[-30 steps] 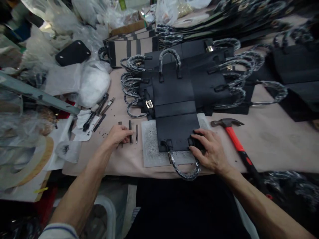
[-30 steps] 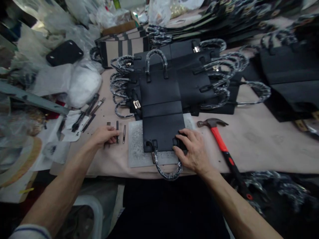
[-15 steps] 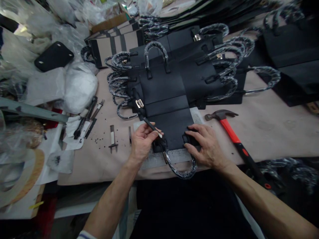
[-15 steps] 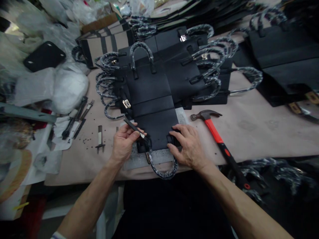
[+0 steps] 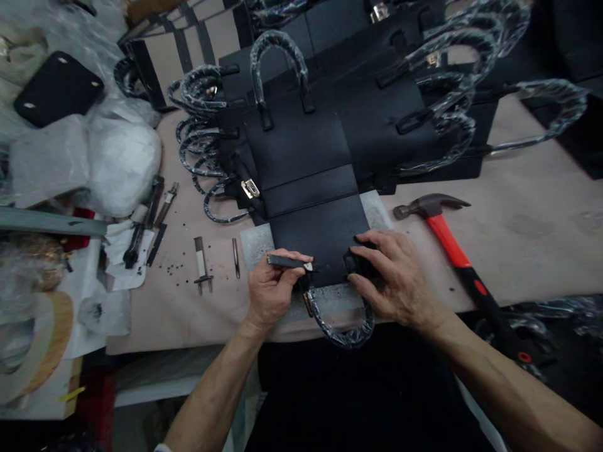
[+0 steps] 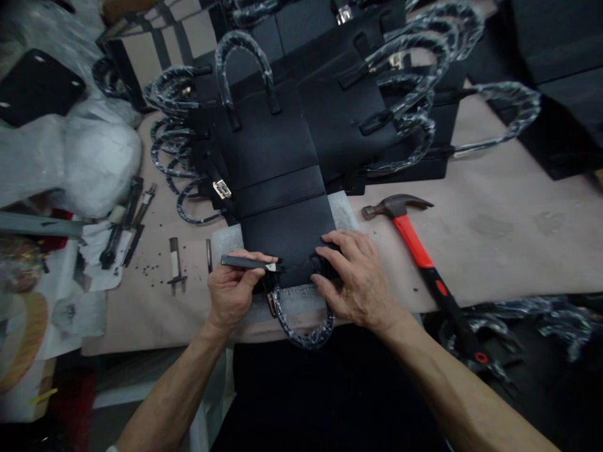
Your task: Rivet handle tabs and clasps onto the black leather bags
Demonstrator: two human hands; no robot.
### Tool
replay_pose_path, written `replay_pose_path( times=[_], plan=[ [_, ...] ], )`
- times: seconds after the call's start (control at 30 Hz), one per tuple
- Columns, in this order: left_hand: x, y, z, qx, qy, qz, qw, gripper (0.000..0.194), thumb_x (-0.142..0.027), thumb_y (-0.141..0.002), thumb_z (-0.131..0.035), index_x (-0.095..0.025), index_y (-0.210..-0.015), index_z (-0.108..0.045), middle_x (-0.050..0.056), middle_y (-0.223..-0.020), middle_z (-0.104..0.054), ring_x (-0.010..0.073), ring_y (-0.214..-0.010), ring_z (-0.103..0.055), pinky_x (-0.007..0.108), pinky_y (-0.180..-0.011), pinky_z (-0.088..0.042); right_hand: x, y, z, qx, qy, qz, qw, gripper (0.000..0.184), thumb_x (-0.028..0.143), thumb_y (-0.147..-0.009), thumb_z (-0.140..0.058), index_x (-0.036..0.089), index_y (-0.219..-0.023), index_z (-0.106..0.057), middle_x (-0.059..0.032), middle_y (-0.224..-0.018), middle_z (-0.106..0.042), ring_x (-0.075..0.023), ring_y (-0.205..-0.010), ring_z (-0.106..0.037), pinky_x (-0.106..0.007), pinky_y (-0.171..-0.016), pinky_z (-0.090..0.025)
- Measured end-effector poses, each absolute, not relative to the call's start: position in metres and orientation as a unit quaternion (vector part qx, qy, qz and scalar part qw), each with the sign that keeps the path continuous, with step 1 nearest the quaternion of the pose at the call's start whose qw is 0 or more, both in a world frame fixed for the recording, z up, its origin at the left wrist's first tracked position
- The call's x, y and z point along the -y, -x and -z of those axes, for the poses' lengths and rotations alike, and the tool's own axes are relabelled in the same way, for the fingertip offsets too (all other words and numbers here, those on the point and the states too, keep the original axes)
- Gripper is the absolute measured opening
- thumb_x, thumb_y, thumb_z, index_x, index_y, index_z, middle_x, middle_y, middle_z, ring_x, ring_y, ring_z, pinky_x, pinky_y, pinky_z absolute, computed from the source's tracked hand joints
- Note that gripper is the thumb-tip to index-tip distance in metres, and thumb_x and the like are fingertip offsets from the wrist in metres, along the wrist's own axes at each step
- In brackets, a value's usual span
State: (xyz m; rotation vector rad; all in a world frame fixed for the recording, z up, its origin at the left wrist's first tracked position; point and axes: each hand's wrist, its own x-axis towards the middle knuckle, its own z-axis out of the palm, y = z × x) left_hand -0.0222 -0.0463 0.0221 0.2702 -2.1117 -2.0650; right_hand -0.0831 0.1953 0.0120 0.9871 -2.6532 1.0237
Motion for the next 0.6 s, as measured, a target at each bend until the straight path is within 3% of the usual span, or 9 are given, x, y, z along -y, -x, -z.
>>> replay_pose_path(
  times=[0.6],
  plan=[
    [0.0392,0.028,-0.0198,0.764,-0.006,0.632,0.128,0.01,-0.017,-0.094,-0.07,-0.019,-0.103,-0.065,0.005,-0.099,-0.077,0.0209,-0.093,-0.078,0.037,-0.09,-0.063,-0.1961,0.0844,-0.0122,0.877,-0.333,-0.338,0.074,0.036,0.038,-0.091,-0.066,0.02,-0.122,-0.062,-0.016,-0.132,-0.061,-0.0372,-0.126,-0.054,-0.06,-0.106,-0.044]
  ],
)
